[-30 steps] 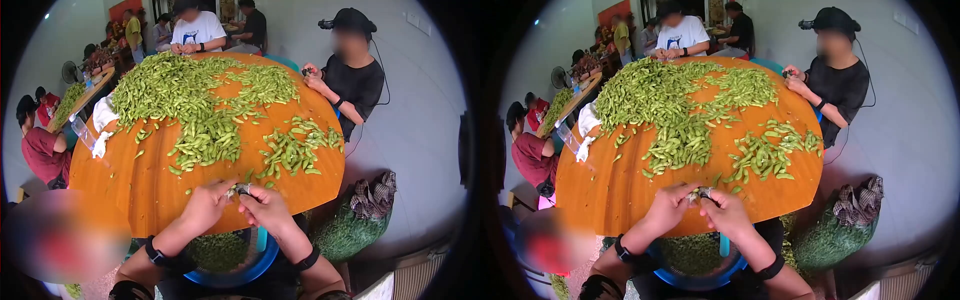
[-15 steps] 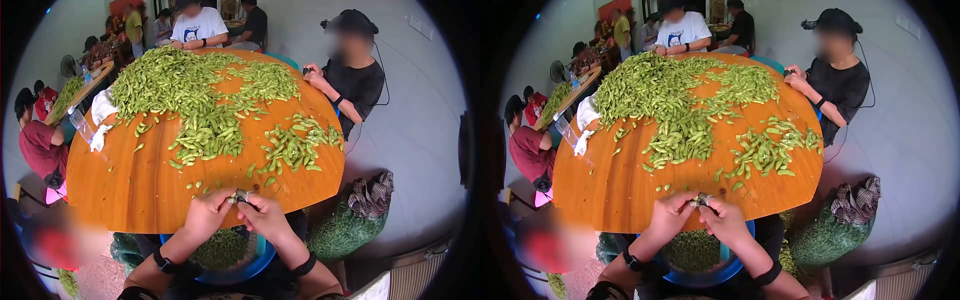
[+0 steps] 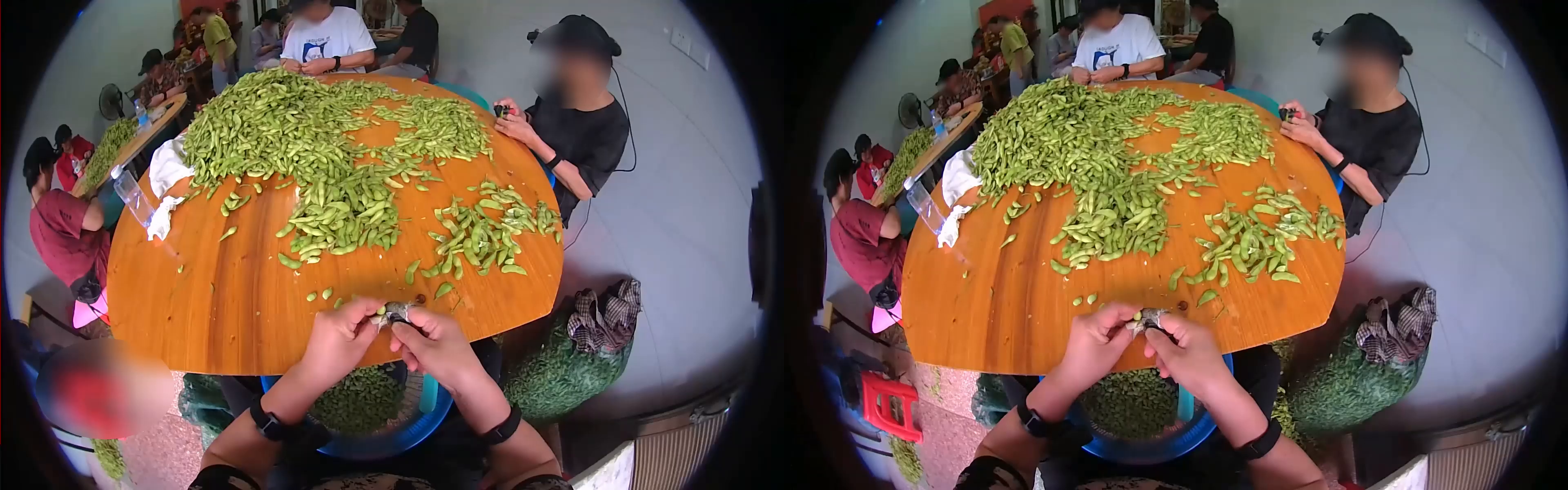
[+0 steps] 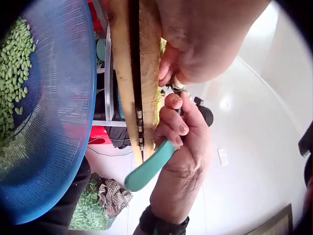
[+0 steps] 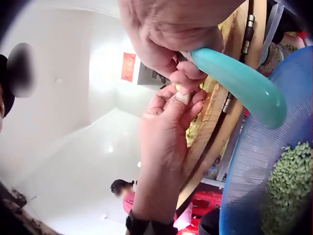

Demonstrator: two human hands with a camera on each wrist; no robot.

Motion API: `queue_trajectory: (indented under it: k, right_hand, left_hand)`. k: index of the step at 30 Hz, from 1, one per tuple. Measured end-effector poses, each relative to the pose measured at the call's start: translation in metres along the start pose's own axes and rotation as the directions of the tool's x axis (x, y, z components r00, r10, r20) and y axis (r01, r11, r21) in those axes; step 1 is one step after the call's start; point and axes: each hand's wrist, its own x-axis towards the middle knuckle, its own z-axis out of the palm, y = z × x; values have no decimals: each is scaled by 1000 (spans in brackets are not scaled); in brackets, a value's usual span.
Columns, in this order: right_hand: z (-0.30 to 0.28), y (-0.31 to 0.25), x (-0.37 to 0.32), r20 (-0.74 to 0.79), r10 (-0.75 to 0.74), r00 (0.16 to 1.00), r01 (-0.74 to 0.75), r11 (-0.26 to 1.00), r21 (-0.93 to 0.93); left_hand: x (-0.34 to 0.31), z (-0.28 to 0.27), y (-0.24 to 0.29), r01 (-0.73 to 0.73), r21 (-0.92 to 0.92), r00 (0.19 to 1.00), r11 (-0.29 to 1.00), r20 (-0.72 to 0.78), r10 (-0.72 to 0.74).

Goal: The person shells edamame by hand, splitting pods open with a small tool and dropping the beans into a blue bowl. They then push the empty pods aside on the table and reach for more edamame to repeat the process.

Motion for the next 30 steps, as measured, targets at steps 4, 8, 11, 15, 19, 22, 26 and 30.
queue_trajectory:
  k: [4,8,11,15,19,22,26,30]
  right_hand:
    - [6,7,1,-25,-99,995,95,988,-120]
    - [7,15,8,-37,-170,985,159,968,-194]
    - [10,23,13,-84,-231,969,204,946,-251]
    - [9,16,14,-75,-147,986,142,988,-61]
    - [0,9,18,25,22,999,-25,992,126]
    - [-4,7,23,41,58,997,-64,985,161]
    - [4,7,18,-8,15,1000,-14,995,101]
    - [16,8,10,-63,-82,995,84,996,32]
  left_hand:
    - [-1,-2,4,-79,210,997,974,12,78]
    - [-3,-3,2,-27,139,999,990,31,23]
    - [-2,-4,1,-28,136,999,990,33,24]
    - [0,-6,0,22,32,998,999,56,-24]
    - [6,-6,-7,127,-308,989,943,108,-98]
    - [11,-11,-12,208,-429,973,879,178,-144]
    - [11,-7,-10,240,-434,965,868,206,-164]
    - [4,-7,0,203,-293,975,934,144,-167]
